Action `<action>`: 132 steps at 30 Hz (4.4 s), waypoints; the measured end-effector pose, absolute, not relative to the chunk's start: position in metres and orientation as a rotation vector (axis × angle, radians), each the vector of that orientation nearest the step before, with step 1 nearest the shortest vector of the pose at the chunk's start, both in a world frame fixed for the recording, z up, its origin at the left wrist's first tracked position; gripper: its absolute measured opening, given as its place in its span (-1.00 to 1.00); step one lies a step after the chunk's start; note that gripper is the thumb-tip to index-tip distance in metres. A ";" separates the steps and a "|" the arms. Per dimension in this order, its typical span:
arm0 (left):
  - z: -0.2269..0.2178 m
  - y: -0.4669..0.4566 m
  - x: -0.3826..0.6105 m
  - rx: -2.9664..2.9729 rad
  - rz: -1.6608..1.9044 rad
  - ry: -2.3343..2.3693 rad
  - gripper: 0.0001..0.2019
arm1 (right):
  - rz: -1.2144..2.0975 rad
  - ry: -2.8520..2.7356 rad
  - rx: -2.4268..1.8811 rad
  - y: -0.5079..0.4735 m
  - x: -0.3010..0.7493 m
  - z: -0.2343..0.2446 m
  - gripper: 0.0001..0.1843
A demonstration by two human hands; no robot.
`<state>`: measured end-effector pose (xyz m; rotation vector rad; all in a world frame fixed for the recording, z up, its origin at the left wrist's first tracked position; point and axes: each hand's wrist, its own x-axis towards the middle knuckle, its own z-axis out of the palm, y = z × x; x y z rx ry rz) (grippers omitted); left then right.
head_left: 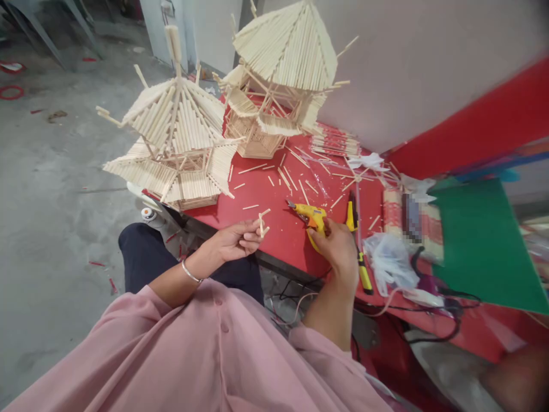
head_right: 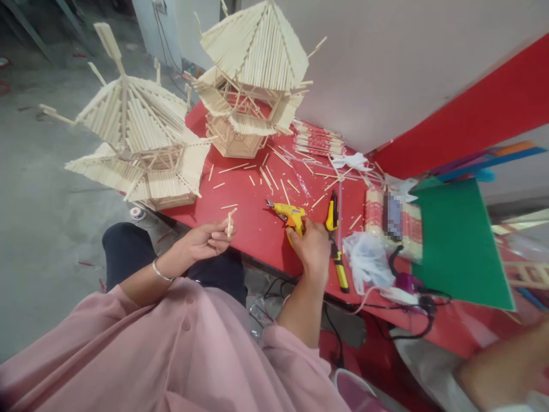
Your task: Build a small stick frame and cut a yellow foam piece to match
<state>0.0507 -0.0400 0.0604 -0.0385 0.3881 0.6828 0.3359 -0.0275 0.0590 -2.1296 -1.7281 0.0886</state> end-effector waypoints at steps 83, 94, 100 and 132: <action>0.065 -0.023 0.022 0.905 0.746 1.138 -0.67 | 0.872 -1.525 -1.331 -0.036 0.209 0.043 -0.82; 0.062 0.025 0.032 1.479 0.839 1.284 -0.82 | 0.590 -1.530 -1.561 -0.016 0.202 0.045 -0.67; 0.062 0.038 0.034 1.630 0.670 1.374 -0.81 | 0.609 -1.537 -1.621 -0.013 0.202 0.040 -0.62; 0.057 0.075 0.045 2.176 0.395 1.485 -0.74 | 0.304 -1.691 -2.093 0.008 0.182 0.026 -0.59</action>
